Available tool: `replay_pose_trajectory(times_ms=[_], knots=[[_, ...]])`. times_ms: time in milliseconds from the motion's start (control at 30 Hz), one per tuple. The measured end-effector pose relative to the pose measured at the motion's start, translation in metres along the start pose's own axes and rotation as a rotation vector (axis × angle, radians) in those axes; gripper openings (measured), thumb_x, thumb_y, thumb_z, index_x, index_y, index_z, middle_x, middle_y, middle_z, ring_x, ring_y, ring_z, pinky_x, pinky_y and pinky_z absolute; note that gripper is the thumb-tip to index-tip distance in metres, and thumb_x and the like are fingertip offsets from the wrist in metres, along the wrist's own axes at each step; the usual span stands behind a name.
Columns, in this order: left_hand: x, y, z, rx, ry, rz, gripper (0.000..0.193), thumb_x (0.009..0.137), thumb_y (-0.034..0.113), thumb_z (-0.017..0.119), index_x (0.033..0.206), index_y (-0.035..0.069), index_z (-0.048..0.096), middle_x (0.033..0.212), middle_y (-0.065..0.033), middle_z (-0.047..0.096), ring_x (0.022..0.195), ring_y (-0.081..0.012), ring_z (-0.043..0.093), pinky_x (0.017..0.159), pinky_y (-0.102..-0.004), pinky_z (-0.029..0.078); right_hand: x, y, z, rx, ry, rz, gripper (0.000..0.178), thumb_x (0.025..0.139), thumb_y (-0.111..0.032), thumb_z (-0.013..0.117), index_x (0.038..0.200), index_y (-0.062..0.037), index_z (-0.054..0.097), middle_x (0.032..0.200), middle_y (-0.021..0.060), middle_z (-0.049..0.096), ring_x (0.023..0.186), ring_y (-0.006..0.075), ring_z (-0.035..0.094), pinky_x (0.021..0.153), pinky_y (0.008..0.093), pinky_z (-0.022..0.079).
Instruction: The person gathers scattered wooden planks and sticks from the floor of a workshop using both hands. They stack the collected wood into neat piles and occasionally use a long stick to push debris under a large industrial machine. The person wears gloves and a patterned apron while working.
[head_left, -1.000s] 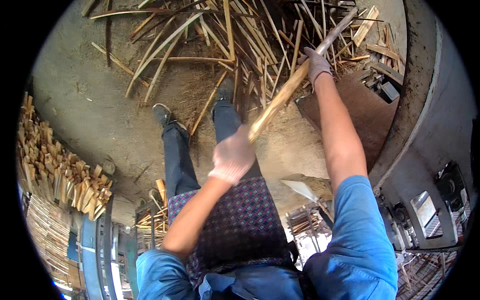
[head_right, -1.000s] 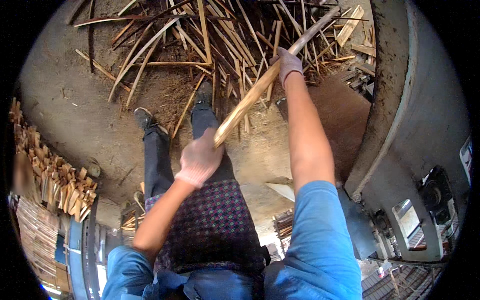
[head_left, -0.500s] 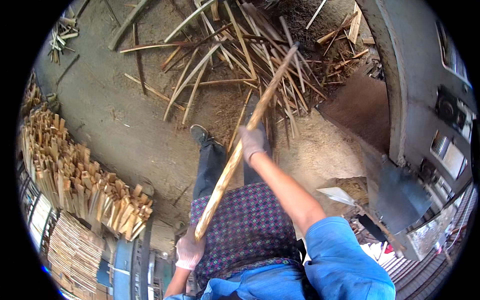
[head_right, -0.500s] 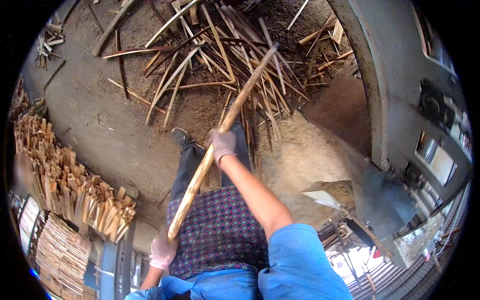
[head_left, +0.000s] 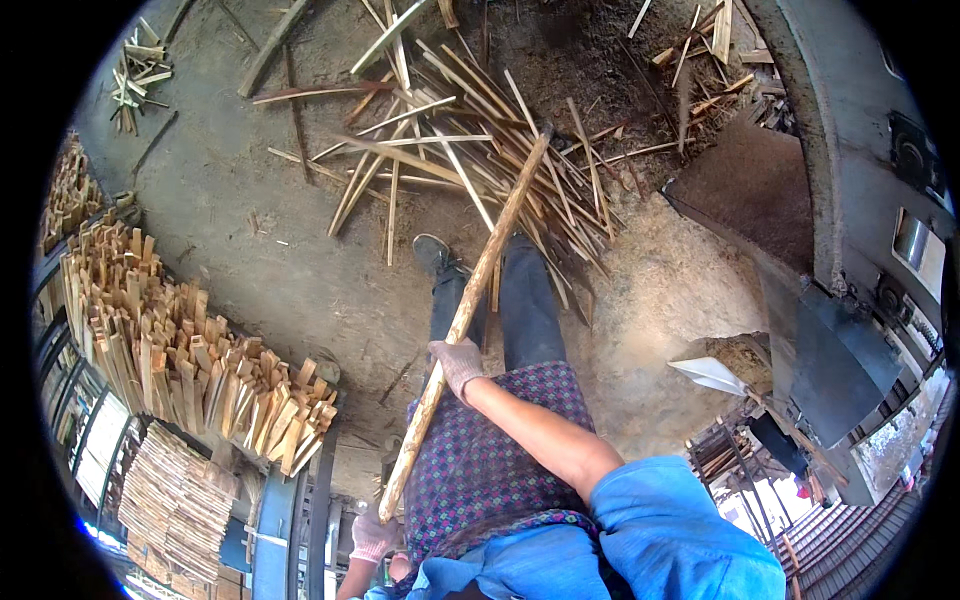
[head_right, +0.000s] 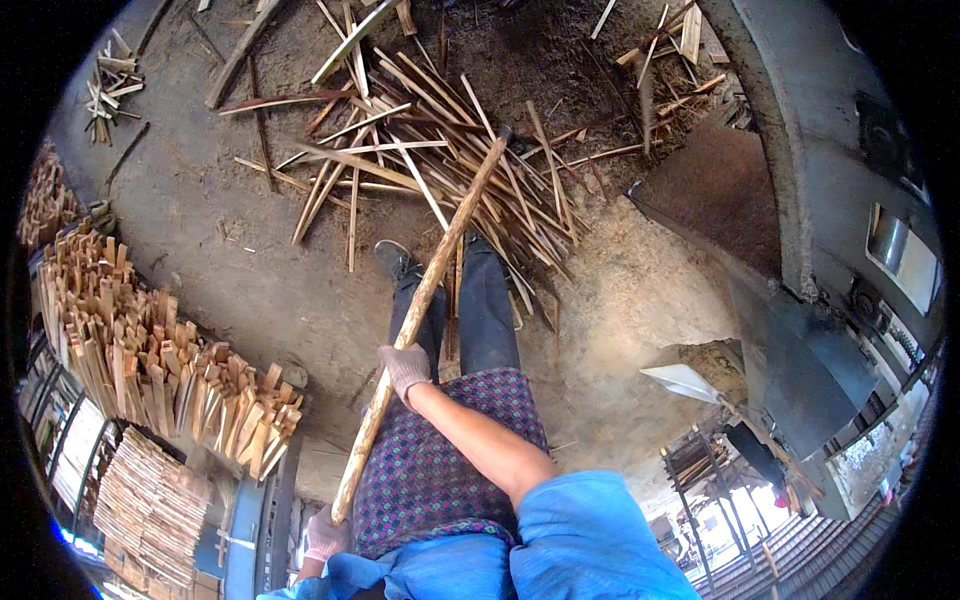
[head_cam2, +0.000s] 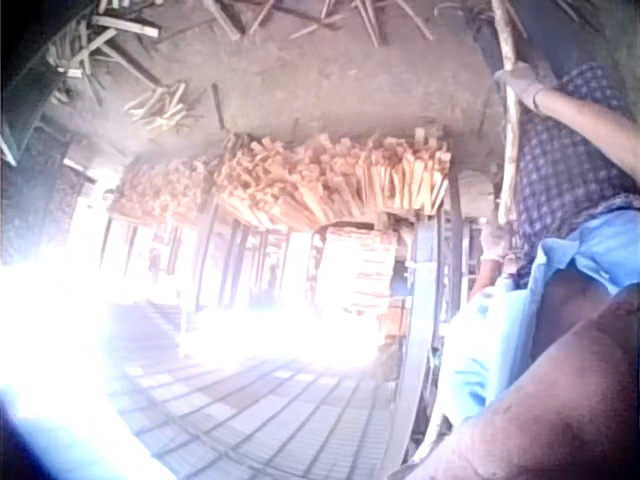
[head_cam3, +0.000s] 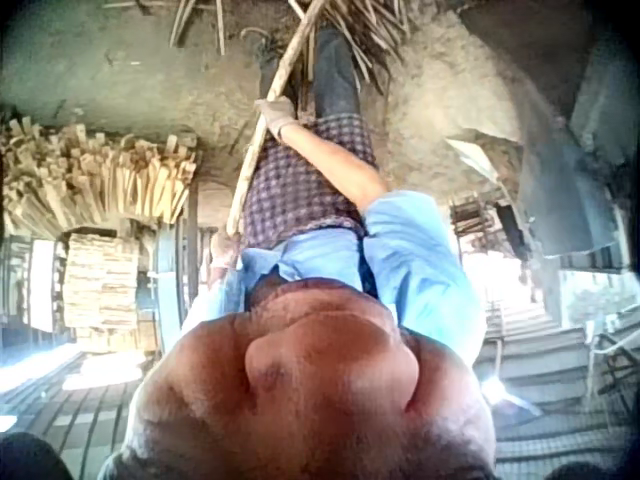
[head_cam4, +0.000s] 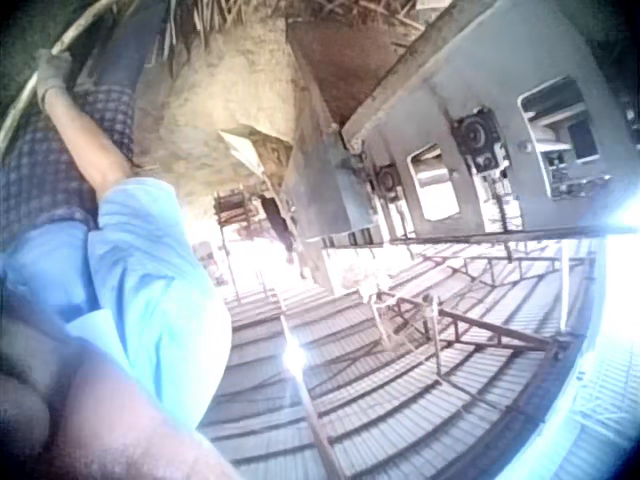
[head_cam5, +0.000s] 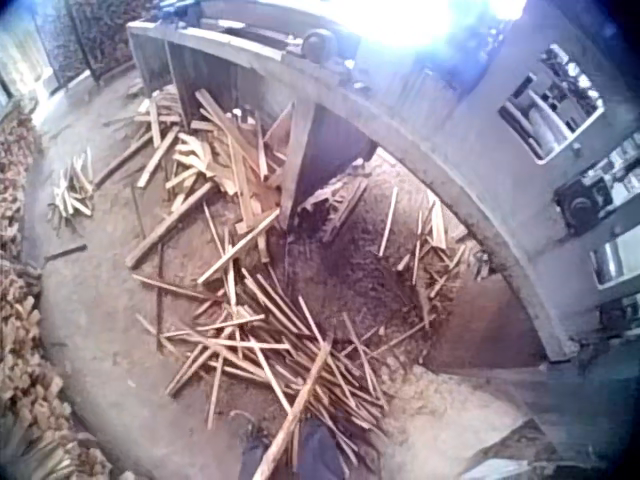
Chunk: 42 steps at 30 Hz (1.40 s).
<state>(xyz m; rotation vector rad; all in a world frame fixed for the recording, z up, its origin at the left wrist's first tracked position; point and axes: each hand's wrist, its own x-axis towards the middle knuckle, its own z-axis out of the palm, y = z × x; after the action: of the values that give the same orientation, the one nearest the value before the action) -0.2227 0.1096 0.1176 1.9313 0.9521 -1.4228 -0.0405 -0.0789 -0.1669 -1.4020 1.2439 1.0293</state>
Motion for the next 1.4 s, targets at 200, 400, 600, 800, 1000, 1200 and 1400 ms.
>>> replay_pose_trajectory(times_ms=[200,400,600,800,1000,1200,1400], knots=[[0.075,-0.023,0.089,0.035,-0.059,0.072,0.027,0.082,0.027,0.072,0.097,0.005,0.071,0.083,-0.0248,0.070,0.084,-0.0442,0.069,0.070,-0.0497,0.055,0.001,-0.062,-0.052,-0.011,0.019,-0.031,0.021,0.076,-0.017,0.069,0.082,0.0026,0.062,0.066,0.0127,0.065,0.056,0.0228,0.065,0.056,0.0360,0.053],[0.065,-0.076,0.071,0.207,0.127,-0.118,0.024,0.083,0.028,0.073,0.100,0.011,0.070,0.092,-0.0195,0.071,0.089,-0.0410,0.070,0.076,-0.0490,0.056,-0.067,-0.045,-0.076,0.324,-0.555,0.162,0.011,0.091,-0.010,0.066,0.098,-0.0016,0.064,0.097,0.0134,0.068,0.088,0.0244,0.069,0.081,0.0411,0.060],[0.017,-0.175,-0.006,0.190,0.801,-0.241,0.020,0.081,0.014,0.071,0.099,0.006,0.070,0.096,-0.0179,0.069,0.094,-0.0364,0.067,0.084,-0.0436,0.053,-0.131,-0.103,-0.116,0.735,-0.792,0.036,0.021,0.097,-0.020,0.064,0.108,-0.0022,0.061,0.102,0.0130,0.066,0.100,0.0307,0.065,0.098,0.0498,0.052],[0.064,-0.171,-0.133,0.342,0.777,-0.170,0.047,0.076,0.008,0.073,0.122,0.006,0.064,0.111,-0.0234,0.067,0.108,-0.0407,0.063,0.095,-0.0468,0.051,-0.191,-0.100,-0.159,0.733,-0.932,-0.025,0.011,0.091,-0.013,0.068,0.096,-0.0075,0.060,0.114,0.0187,0.065,0.118,0.0371,0.058,0.112,0.0539,0.040],[0.157,-0.111,-0.203,0.677,0.349,0.376,0.057,0.076,0.042,0.080,0.125,0.017,0.068,0.112,-0.0178,0.072,0.106,-0.0357,0.069,0.094,-0.0466,0.054,-0.291,-0.122,-0.240,0.521,-1.110,-0.451,0.018,0.083,-0.007,0.071,0.096,-0.0072,0.059,0.127,0.0191,0.061,0.126,0.0344,0.055,0.115,0.0482,0.036],[0.143,0.110,-0.173,0.570,0.647,0.576,0.041,0.072,0.047,0.082,0.084,0.009,0.075,0.079,-0.0190,0.071,0.078,-0.0408,0.070,0.071,-0.0492,0.056,-0.347,-0.220,-0.300,0.903,-0.733,-1.061,0.028,0.091,-0.017,0.070,0.115,-0.0105,0.058,0.113,0.0093,0.067,0.108,0.0286,0.065,0.101,0.0466,0.052],[-0.012,0.371,-0.146,0.295,1.049,1.318,0.029,0.077,0.035,0.080,0.075,0.010,0.066,0.064,-0.0161,0.064,0.060,-0.0381,0.065,0.054,-0.0465,0.050,-0.356,-0.294,-0.307,0.730,-0.447,-1.150,0.038,0.087,-0.020,0.076,0.114,-0.0038,0.054,0.104,0.0125,0.067,0.105,0.0238,0.064,0.097,0.0374,0.052]])
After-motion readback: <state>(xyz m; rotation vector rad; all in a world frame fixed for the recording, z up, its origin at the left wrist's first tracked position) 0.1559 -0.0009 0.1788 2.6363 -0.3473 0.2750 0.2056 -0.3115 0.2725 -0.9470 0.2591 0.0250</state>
